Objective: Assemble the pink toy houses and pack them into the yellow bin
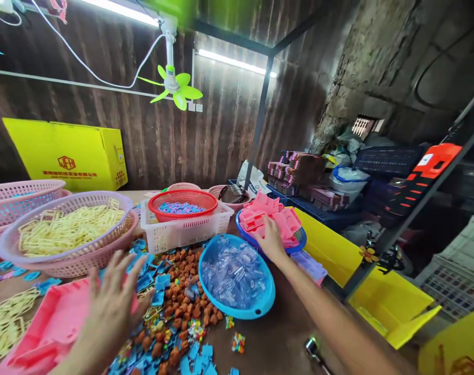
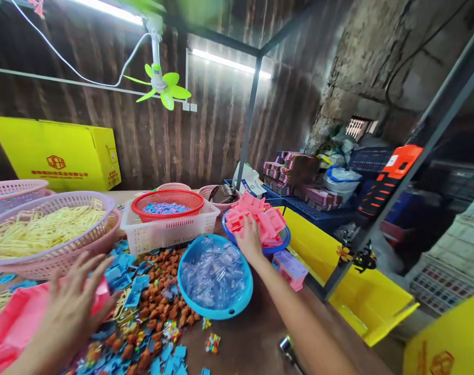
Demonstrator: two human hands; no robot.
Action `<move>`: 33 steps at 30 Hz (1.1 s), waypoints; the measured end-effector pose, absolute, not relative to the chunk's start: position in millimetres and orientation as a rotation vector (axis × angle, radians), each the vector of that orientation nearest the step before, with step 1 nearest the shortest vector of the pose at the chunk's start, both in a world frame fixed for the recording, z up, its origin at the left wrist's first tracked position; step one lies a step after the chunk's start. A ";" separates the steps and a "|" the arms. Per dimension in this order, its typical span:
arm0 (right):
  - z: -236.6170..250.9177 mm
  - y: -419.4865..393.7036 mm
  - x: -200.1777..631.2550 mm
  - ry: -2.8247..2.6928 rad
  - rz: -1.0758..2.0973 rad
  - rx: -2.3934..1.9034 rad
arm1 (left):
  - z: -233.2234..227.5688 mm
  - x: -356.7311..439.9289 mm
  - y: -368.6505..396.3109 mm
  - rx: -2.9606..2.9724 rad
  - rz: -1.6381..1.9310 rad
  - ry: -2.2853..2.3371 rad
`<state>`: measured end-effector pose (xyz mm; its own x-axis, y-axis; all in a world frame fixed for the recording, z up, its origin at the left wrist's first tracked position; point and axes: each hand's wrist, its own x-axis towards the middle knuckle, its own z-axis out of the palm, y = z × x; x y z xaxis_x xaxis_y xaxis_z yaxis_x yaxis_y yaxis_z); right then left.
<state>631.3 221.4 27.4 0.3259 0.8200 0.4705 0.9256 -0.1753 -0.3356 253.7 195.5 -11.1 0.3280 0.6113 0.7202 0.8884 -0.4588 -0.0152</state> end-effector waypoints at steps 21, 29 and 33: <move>23.7 296.9 764.9 -1.655 -0.546 -1.935 | 15.9 576.6 337.6 -2.873 -0.851 -1.699; 47.6 297.6 741.8 -1.691 -0.588 -1.709 | 25.7 570.6 339.8 -2.846 -1.098 -1.695; 72.0 289.4 712.6 -1.690 -0.623 -1.564 | 42.3 538.5 327.2 -2.809 -1.226 -1.674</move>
